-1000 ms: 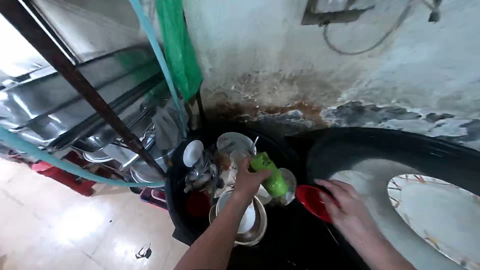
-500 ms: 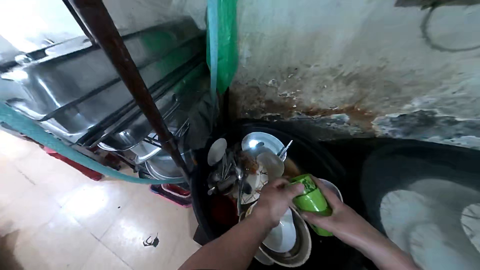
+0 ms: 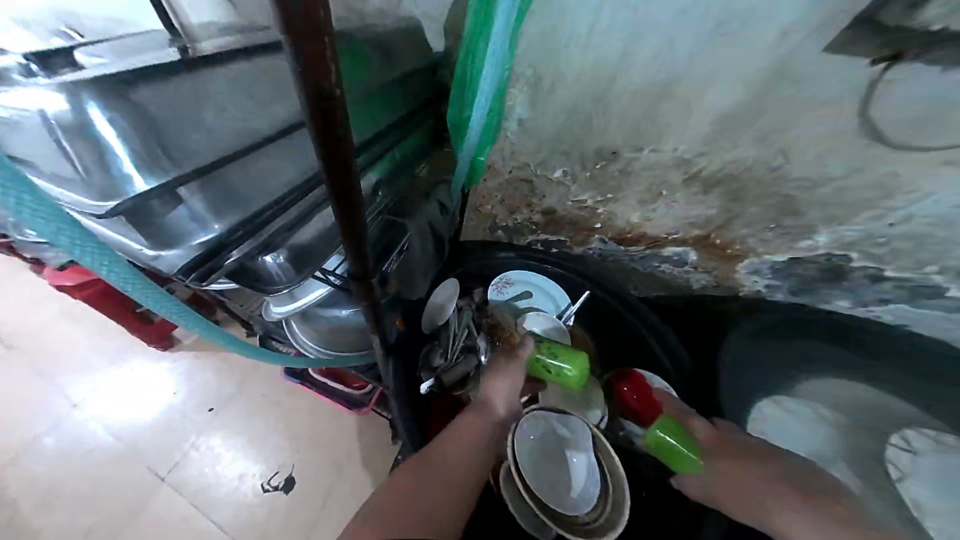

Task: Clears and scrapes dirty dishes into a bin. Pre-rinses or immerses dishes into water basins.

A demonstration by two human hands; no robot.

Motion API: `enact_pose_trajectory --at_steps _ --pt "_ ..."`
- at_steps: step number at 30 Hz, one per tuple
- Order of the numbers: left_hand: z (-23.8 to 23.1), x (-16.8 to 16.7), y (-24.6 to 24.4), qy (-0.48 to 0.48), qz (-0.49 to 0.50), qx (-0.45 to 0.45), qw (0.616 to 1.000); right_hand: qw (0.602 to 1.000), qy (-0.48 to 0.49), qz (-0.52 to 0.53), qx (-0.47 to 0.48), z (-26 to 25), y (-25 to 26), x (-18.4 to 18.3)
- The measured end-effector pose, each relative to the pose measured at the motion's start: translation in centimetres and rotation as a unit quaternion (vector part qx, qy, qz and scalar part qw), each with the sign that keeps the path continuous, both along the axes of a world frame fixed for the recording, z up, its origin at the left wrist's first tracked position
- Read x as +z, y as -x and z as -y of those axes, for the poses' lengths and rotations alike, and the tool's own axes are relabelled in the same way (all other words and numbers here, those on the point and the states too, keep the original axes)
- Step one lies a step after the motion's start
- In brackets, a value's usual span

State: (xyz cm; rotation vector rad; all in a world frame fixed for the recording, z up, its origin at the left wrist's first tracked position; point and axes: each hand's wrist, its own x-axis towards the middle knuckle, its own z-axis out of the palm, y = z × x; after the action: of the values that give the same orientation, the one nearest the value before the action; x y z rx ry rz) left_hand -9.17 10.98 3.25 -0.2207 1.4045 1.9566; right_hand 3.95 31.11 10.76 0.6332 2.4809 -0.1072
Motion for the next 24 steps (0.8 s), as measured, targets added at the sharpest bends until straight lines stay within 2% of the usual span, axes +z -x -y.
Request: enact_pose_trajectory --at_steps 2,4,7,10,12,14,16,19,21,22,23,24 --pt "0.2 -0.4 0.0 -0.003 0.0 0.005 1.0 0.998 0.038 -0.028 -0.034 -1.1 -0.2 0.1" --pt "-0.2 0.4 -1.0 0.021 -0.037 -0.016 0.999 0.987 0.12 -0.065 -0.087 -0.2 -0.3 1.4" --pt "-1.1 3.0 -2.4 0.048 -0.103 -0.103 0.988 0.963 0.21 -0.129 -0.112 1.1 -1.4 2.5" --pt "-1.6 5.7 -3.5 0.067 -0.209 -0.239 0.946 0.925 0.295 -0.206 -0.119 1.6 -3.0 1.7" --pt "-2.2 6.7 -4.7 0.041 -0.3 -0.289 0.908 0.89 0.33 -0.286 -0.131 1.7 -4.4 0.4" --pt "-2.9 7.3 -6.2 -0.002 -0.381 -0.312 0.87 0.858 0.341 -0.362 -0.127 1.4 -6.0 -0.3" --pt "-2.8 8.6 -7.3 -0.028 -0.398 -0.342 0.851 0.822 0.337 -0.438 -0.14 1.1 -8.1 -0.1" --pt "-1.7 10.2 -6.8 -0.048 -0.344 -0.353 0.869 0.775 0.305 -0.513 -0.209 0.5 -13.3 2.7" --pt "-0.6 9.1 -5.2 -0.001 -0.345 -0.309 0.886 0.745 0.274 -0.557 -0.243 -0.1 -18.5 4.7" --pt "0.0 8.1 -4.6 0.082 -0.41 -0.284 0.863 0.729 0.259 -0.581 -0.253 -0.4 -21.6 5.5" --pt "0.5 6.9 -4.3 0.201 -0.521 -0.27 0.785 0.711 0.242 -0.604 -0.265 -0.5 -25.0 6.3" --pt "0.8 6.0 -4.4 0.288 -0.627 -0.251 0.678 0.693 0.223 -0.63 -0.272 -0.5 -28.8 6.8"
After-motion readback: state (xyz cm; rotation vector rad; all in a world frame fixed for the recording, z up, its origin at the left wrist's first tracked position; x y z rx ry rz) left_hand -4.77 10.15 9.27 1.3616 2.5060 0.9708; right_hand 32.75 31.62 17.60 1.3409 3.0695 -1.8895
